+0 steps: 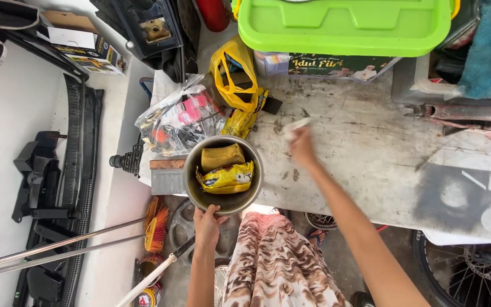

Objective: Cleaning a workbench area and then working on a bicycle wheel and sorting through parts in a garage.

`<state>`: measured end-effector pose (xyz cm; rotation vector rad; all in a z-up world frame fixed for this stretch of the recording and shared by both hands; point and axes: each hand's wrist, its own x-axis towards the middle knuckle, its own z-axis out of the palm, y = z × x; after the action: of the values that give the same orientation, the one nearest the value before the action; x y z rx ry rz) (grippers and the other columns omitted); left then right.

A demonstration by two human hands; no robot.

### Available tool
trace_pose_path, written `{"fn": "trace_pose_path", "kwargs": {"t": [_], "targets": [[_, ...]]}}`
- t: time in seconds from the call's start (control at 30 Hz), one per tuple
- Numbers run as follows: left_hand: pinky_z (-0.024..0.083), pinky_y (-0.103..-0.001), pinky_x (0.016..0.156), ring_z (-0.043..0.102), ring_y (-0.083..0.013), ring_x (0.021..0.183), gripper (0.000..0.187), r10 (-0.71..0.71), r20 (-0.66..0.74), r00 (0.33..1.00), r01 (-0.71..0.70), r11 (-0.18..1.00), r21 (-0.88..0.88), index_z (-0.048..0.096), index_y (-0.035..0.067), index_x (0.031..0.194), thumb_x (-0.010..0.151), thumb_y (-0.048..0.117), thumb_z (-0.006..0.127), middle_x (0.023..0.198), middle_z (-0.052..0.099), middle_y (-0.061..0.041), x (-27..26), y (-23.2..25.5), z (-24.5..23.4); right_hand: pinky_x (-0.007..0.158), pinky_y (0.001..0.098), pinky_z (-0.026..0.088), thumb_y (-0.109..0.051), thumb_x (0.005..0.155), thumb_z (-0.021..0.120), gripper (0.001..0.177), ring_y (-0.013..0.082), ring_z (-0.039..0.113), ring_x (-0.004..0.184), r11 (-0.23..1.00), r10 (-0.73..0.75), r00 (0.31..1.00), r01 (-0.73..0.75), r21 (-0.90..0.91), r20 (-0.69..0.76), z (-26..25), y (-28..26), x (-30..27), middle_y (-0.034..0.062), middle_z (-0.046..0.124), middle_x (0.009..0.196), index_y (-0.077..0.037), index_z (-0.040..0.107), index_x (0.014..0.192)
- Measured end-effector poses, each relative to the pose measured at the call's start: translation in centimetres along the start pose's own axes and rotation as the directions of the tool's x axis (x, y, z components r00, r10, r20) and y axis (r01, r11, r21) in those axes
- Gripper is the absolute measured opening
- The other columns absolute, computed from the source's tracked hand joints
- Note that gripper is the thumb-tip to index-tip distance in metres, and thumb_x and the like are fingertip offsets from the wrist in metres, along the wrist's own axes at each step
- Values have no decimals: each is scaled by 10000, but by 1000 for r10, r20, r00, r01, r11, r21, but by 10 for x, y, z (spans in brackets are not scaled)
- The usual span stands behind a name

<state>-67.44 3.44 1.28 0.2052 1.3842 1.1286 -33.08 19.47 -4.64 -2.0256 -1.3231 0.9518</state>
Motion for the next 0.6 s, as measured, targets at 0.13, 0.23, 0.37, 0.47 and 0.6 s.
{"fn": "trace_pose_path", "kwargs": {"t": [0.13,0.23,0.37,0.47,0.6], "targets": [[636,-328,577,724,-207,733,308,34,8,999,-34,999,-25,537,11,1207,905,-48,554,974,687,-102,5,-6,-8,937,378,566,-129,948,651,355,271,655,1074,970,-227,803,235,56,552,33,8,-71,166,548,1284,-12,598,1279],[633,-323,582,725,-203,731,290,50,16,999,-50,998,-47,544,5,1199,913,-45,552,975,690,-101,10,-1,-11,1008,433,494,-87,924,691,236,294,614,1126,867,-495,851,496,39,175,-6,72,-48,126,592,1224,-57,709,1157],[654,-331,631,730,-198,739,272,62,36,997,-61,997,-40,536,8,1188,921,-50,534,963,682,-100,-7,13,2,852,447,467,31,880,617,612,336,541,981,929,-309,779,125,-348,-545,-82,122,-31,222,532,1097,-8,555,1487],[655,-333,639,730,-193,756,260,50,12,999,-50,998,-25,537,21,1204,949,-23,515,962,663,-88,-6,7,-4,961,373,499,-25,1014,553,249,263,608,1075,963,-14,888,135,232,-459,-27,109,-41,165,578,1179,64,523,1245],[638,-321,624,717,-197,765,284,79,47,996,-78,997,-21,544,2,1216,938,-53,536,984,678,-97,-11,7,-2,1098,386,441,4,944,518,374,251,462,1258,987,132,912,-159,38,388,0,-44,-141,185,409,1419,-12,478,1315]]}}
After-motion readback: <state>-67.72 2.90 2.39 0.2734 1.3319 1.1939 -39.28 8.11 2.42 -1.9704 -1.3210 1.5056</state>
